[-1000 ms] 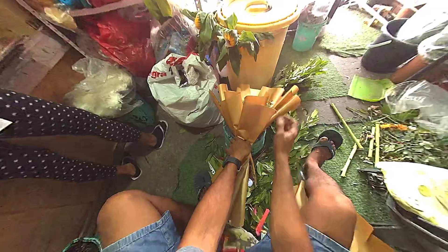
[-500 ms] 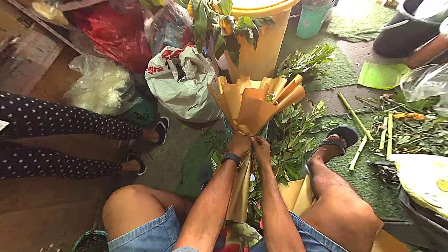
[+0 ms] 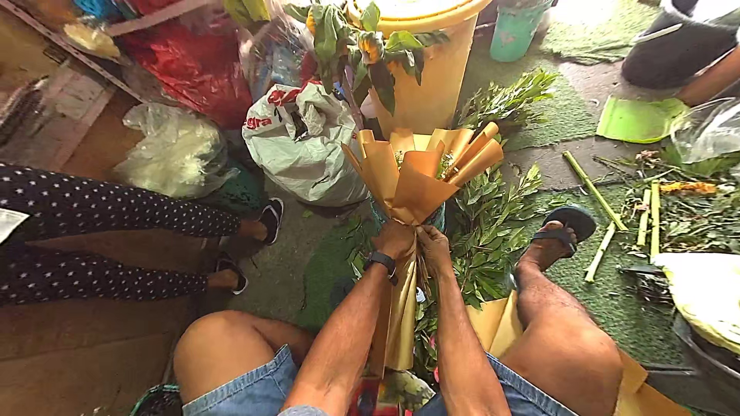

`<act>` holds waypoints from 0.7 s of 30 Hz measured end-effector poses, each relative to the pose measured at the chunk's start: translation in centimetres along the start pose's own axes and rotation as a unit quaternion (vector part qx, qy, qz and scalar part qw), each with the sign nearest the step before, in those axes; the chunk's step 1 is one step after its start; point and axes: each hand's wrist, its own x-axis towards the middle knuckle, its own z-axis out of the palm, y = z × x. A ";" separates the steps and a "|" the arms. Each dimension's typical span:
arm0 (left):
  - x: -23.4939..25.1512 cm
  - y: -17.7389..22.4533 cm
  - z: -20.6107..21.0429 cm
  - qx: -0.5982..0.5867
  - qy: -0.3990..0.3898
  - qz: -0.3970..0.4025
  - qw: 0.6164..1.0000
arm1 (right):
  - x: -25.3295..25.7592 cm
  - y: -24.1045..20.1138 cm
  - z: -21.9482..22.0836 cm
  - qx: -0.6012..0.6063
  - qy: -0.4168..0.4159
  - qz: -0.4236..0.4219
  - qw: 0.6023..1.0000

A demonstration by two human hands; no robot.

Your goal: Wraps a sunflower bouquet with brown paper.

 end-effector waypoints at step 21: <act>-0.3 -6.1 1.0 -0.233 -0.116 0.096 0.961 | -2.9 0.8 -1.9 0.003 -0.074 0.174 0.982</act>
